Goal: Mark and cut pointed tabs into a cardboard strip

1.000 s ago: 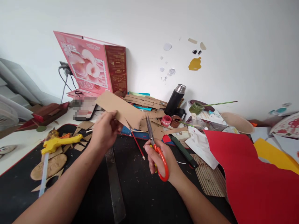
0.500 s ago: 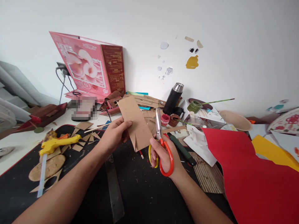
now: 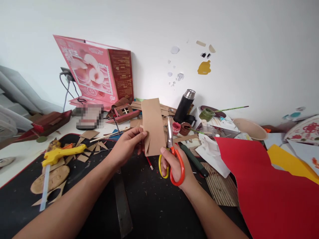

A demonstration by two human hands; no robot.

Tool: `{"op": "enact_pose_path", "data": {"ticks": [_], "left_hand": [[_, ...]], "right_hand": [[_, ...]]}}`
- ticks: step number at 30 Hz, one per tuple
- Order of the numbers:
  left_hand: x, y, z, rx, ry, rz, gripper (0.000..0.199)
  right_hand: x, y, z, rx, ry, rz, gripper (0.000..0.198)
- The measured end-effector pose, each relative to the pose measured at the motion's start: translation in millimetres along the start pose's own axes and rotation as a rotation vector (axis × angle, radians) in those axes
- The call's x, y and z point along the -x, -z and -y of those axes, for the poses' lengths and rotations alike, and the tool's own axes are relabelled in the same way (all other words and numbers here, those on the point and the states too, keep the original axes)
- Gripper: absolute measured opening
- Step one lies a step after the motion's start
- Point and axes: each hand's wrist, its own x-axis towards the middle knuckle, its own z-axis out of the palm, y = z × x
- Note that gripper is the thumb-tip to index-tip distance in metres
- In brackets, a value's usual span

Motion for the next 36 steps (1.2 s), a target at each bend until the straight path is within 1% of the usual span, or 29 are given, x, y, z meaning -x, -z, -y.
{"op": "enact_pose_path", "data": {"ticks": [2,4,7,9,10,12,15,17,20,24,29,34,36], "left_hand": [[-2.6,2.1,0.3,0.006,-0.06,-0.11,0.043],[-6.7,6.2,-0.5,0.045,-0.127,-0.248,0.039],[-13.4,14.2,-3.6,0.138,-0.204,-0.448,0.031],[-16.8,18.7,-5.9,0.198,-0.238,-0.534,0.029],[-18.0,20.4,-6.8,0.222,-0.252,-0.557,0.03],[-19.2,22.6,-7.7,0.254,-0.269,-0.564,0.034],[-19.4,24.0,-6.9,0.267,-0.276,-0.533,0.037],[-19.2,24.4,-5.9,0.27,-0.278,-0.528,0.036],[-19.4,24.5,-5.1,0.264,-0.293,-0.553,0.035],[-18.5,24.2,-4.9,0.219,-0.322,-0.563,0.033],[-13.7,23.5,-7.2,0.094,-0.35,-0.551,0.031],[-14.4,25.0,-15.2,0.167,-0.378,-0.627,0.029],[-14.6,25.5,-16.7,0.171,-0.379,-0.623,0.028]], "right_hand": [[2.2,-2.3,-0.1,0.026,-0.044,0.086,0.055],[4.5,-4.3,-0.1,0.039,-0.096,0.171,0.06],[6.9,-5.1,-1.0,0.056,-0.149,0.256,0.066],[7.5,-4.1,-2.6,0.075,-0.165,0.295,0.067],[7.7,-3.5,-3.6,0.087,-0.172,0.311,0.068],[8.1,-2.4,-5.4,0.121,-0.187,0.332,0.068],[9.7,-2.7,-5.5,0.19,-0.193,0.353,0.068],[11.0,-4.0,-3.5,0.226,-0.187,0.359,0.07],[12.0,-6.4,0.1,0.251,-0.197,0.36,0.074],[11.9,-6.9,-0.2,0.262,-0.21,0.366,0.075],[12.5,-3.8,-5.5,0.269,-0.195,0.37,0.071],[13.6,-3.5,-3.4,0.306,-0.178,0.383,0.066],[13.9,-4.7,-1.0,0.317,-0.177,0.384,0.065]]}}
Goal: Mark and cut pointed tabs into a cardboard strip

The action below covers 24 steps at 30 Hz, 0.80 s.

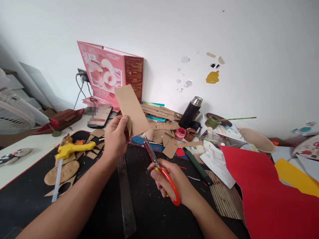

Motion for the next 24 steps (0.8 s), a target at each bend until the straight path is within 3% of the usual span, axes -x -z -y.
{"op": "enact_pose_path", "data": {"ticks": [9,18,24], "left_hand": [[11.3,4.2,0.7,-0.175,-0.049,0.172,0.027],[14.6,2.0,-1.1,-0.17,-0.033,0.229,0.032],[14.3,4.1,-4.7,-0.175,-0.078,0.172,0.029]], "right_hand": [[-0.4,-3.1,-4.4,0.083,0.02,-0.032,0.053],[1.4,-4.3,2.3,0.061,0.02,-0.029,0.054],[2.0,-4.2,3.4,0.065,0.024,-0.032,0.062]]}}
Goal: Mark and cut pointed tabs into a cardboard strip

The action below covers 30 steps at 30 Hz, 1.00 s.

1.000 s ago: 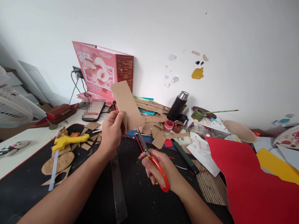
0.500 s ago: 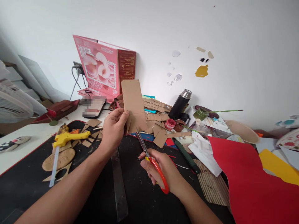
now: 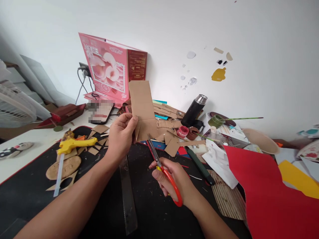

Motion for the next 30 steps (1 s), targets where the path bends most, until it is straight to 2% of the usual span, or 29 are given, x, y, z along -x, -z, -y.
{"op": "enact_pose_path", "data": {"ticks": [7,16,19,24,30], "left_hand": [[0.7,-4.2,-4.3,0.03,0.027,0.028,0.033],[0.6,-2.4,-2.0,0.052,0.042,0.011,0.028],[0.8,-2.9,-2.8,0.066,0.035,0.007,0.027],[1.5,-3.0,-2.9,0.091,0.05,0.016,0.027],[2.0,-5.0,-2.3,0.13,0.086,-0.018,0.027]], "right_hand": [[0.0,1.7,-5.0,-0.016,0.031,0.018,0.075],[-1.2,3.5,-7.4,-0.131,0.009,0.077,0.092],[-1.9,2.7,-5.8,-0.162,-0.012,0.075,0.09],[-4.6,0.3,-7.4,-0.313,-0.14,0.064,0.073],[-9.2,3.0,-24.7,-0.412,-0.162,0.097,0.073]]}}
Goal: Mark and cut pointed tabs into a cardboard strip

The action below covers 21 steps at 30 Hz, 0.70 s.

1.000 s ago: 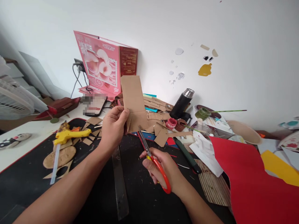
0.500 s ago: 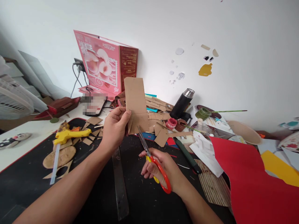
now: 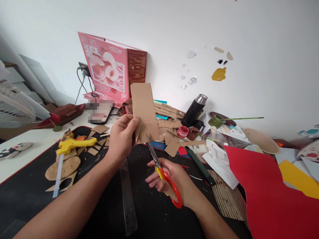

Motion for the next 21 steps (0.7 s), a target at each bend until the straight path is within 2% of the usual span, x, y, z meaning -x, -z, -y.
{"op": "enact_pose_path", "data": {"ticks": [5,10,13,15,21], "left_hand": [[-0.4,-1.5,0.4,0.033,0.013,-0.014,0.025],[-0.3,-1.7,1.4,0.018,0.009,-0.007,0.027],[0.5,-1.0,3.1,0.0,0.01,0.004,0.028],[1.0,0.1,5.0,-0.017,0.01,0.023,0.028],[2.4,3.1,9.6,-0.055,-0.007,0.06,0.027]], "right_hand": [[-6.6,6.2,-7.1,0.022,-0.04,0.024,0.071],[-2.4,1.0,-2.5,0.084,-0.019,0.025,0.076],[4.3,-5.0,3.9,0.151,0.073,-0.024,0.086],[8.2,-7.3,8.0,0.211,0.129,-0.011,0.091],[11.6,-6.1,10.9,0.332,0.224,-0.055,0.078]]}}
